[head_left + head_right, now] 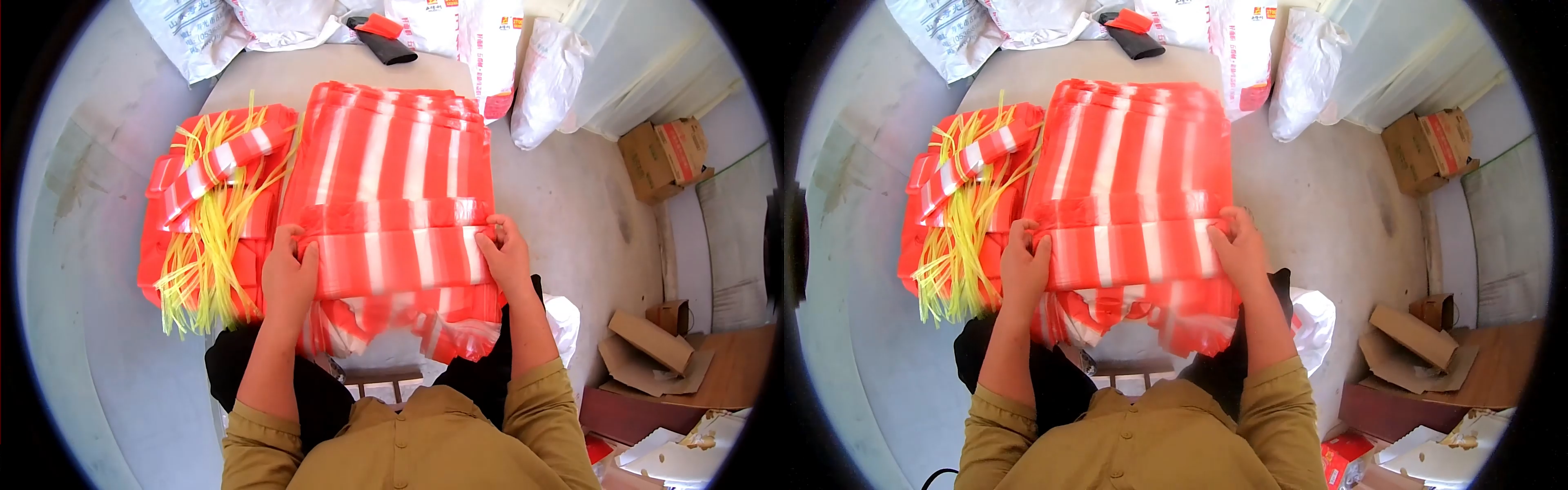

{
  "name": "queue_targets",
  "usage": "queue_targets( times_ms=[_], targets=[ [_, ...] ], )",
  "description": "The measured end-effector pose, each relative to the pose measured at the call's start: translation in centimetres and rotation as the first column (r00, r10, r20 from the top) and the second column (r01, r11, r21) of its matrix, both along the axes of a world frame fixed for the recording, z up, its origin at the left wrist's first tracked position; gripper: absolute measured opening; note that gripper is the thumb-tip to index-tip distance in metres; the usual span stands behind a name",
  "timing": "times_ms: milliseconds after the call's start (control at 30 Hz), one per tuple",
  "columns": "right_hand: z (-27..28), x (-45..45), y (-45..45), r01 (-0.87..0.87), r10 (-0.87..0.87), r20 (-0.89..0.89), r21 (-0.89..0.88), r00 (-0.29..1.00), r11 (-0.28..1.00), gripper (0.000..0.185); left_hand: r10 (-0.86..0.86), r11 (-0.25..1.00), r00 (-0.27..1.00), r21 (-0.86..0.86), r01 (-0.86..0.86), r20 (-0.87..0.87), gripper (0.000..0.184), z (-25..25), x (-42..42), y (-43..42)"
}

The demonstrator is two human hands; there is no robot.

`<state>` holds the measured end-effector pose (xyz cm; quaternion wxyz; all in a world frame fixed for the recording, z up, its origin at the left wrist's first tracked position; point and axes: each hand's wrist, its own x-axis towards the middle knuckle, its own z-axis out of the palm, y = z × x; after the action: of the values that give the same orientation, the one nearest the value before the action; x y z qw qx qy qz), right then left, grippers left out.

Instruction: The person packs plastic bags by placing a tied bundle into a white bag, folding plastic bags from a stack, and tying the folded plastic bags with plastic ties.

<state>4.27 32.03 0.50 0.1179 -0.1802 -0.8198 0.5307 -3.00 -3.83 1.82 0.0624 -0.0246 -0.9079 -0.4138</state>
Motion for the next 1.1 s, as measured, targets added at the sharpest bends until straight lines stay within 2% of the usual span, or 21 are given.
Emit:
queue_targets(
  times_ms=[67,100,167,200,267,300,367,400,500,667,800,900,1067,1100],
  targets=[
    [1.1,0.0,-0.9,0.019,-0.036,0.093,0.177,0.995,0.984,0.028,-0.045,0.989,0.939,-0.150,-0.007,-0.342,0.029,-1.3,0.0,0.1],
    [1.7,0.0,-1.3,0.022,-0.060,0.135,0.265,0.989,0.964,0.026,-0.092,0.978,0.939,-0.206,0.024,-0.332,0.029,-0.9,0.1,0.1],
    [0.7,0.4,-0.8,0.033,-0.004,-0.054,0.557,0.999,0.830,0.031,-0.181,0.947,0.934,-0.312,0.081,-0.308,0.029,0.4,0.5,0.0],
    [1.0,0.5,-1.2,0.062,0.047,-0.141,0.681,0.989,0.730,0.034,-0.269,0.931,0.896,-0.334,0.148,-0.352,0.030,0.7,0.7,0.0],
    [2.1,1.2,-1.5,-0.007,0.285,-0.199,0.808,0.937,0.589,0.040,-0.436,0.879,0.792,-0.390,0.274,-0.427,0.033,1.1,1.3,0.2],
    [3.2,1.7,-2.1,-0.025,0.400,-0.207,0.863,0.893,0.505,0.043,-0.509,0.847,0.765,-0.392,0.360,-0.396,0.038,1.5,1.7,0.5],
    [5.2,2.3,-5.3,-0.272,0.563,-0.079,0.815,0.823,0.512,0.051,-0.647,0.758,0.684,-0.385,0.527,-0.337,0.046,2.6,2.4,1.4],
    [5.7,2.5,-6.7,-0.388,0.638,-0.023,0.777,0.769,0.496,0.054,-0.660,0.742,0.681,-0.416,0.525,-0.318,0.050,2.6,2.8,1.7],
    [5.8,2.3,-8.3,-0.469,0.615,0.130,0.771,0.778,0.430,0.060,-0.668,0.714,0.699,-0.484,0.505,-0.256,0.060,2.2,3.4,1.9],
    [5.9,0.9,-7.4,-0.542,0.595,0.238,0.736,0.768,0.405,0.066,-0.593,0.730,0.786,-0.527,0.435,-0.173,0.063,1.4,2.8,0.8],
    [6.0,0.1,-7.4,-0.541,0.582,0.286,0.775,0.761,0.326,0.071,-0.555,0.754,0.824,-0.486,0.442,-0.114,0.062,2.3,2.4,0.0],
    [6.3,-0.6,-7.2,-0.605,0.571,0.370,0.739,0.733,0.297,0.068,-0.540,0.765,0.836,-0.468,0.442,-0.094,0.060,2.1,2.1,-0.6],
    [8.1,-0.8,-6.8,-0.695,0.575,0.445,0.636,0.686,0.336,0.063,-0.535,0.819,0.832,-0.328,0.471,-0.143,0.054,3.5,1.9,-1.7],
    [8.5,-0.8,-6.6,-0.710,0.581,0.453,0.611,0.676,0.349,0.063,-0.533,0.827,0.839,-0.271,0.492,-0.105,0.052,3.8,1.8,-2.2]
  ],
)
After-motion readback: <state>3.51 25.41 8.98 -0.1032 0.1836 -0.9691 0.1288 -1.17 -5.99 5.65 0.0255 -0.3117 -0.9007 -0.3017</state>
